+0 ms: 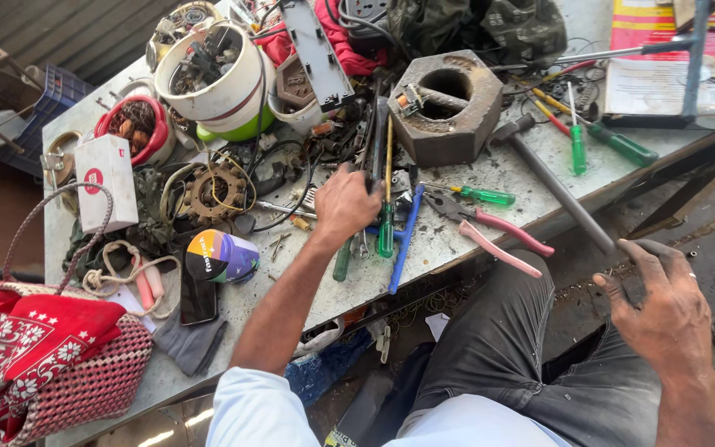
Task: The person disassembles and adjusts a small electrical component using a hammer, screwdrivers, and pliers at a cluttered workbench.
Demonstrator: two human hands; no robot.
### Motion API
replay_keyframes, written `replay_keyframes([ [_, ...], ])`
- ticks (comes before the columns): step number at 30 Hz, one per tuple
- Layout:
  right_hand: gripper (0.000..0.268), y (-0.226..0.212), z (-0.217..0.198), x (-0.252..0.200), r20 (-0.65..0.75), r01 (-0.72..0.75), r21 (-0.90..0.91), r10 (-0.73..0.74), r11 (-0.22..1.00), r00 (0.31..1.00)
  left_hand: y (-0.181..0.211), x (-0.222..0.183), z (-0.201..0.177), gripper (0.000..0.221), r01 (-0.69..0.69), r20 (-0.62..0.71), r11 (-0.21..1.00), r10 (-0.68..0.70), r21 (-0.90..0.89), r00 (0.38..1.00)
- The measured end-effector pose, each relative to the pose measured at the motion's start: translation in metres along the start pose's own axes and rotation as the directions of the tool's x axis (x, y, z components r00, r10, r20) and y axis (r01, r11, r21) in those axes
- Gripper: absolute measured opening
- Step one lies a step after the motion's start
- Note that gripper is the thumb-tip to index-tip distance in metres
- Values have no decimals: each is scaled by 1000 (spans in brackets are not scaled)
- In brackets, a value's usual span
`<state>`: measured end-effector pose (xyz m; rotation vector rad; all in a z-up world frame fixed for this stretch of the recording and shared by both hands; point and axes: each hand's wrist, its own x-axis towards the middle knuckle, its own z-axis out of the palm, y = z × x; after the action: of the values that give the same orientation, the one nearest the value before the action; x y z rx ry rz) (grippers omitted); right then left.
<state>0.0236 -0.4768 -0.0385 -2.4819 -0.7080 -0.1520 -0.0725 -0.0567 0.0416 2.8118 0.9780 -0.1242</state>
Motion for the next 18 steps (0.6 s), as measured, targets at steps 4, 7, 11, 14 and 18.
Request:
replay_keyframes([
  [4, 54, 1, -5, -3, -74, 53, 38, -50, 998, 996, -2, 0, 8, 41, 69, 1, 992, -70, -106, 998],
  [7, 54, 3, -9, -5, -148, 116, 60, -106, 991, 983, -8, 4, 11, 43, 104, 67, 989, -98, -105, 993],
  [11, 52, -3, -10, -1, -218, 165, 92, -141, 982, 966, -27, 11, 6, 47, 79, 129, 996, -73, -40, 989],
  [14, 51, -19, -6, 7, -245, 218, 150, -177, 964, 953, -39, 9, -12, 52, 14, 184, 993, 8, -120, 983],
  [18, 54, -54, -4, 19, -248, 257, 246, -196, 935, 949, -37, -12, -46, 36, 208, 257, 698, -36, -685, 966],
])
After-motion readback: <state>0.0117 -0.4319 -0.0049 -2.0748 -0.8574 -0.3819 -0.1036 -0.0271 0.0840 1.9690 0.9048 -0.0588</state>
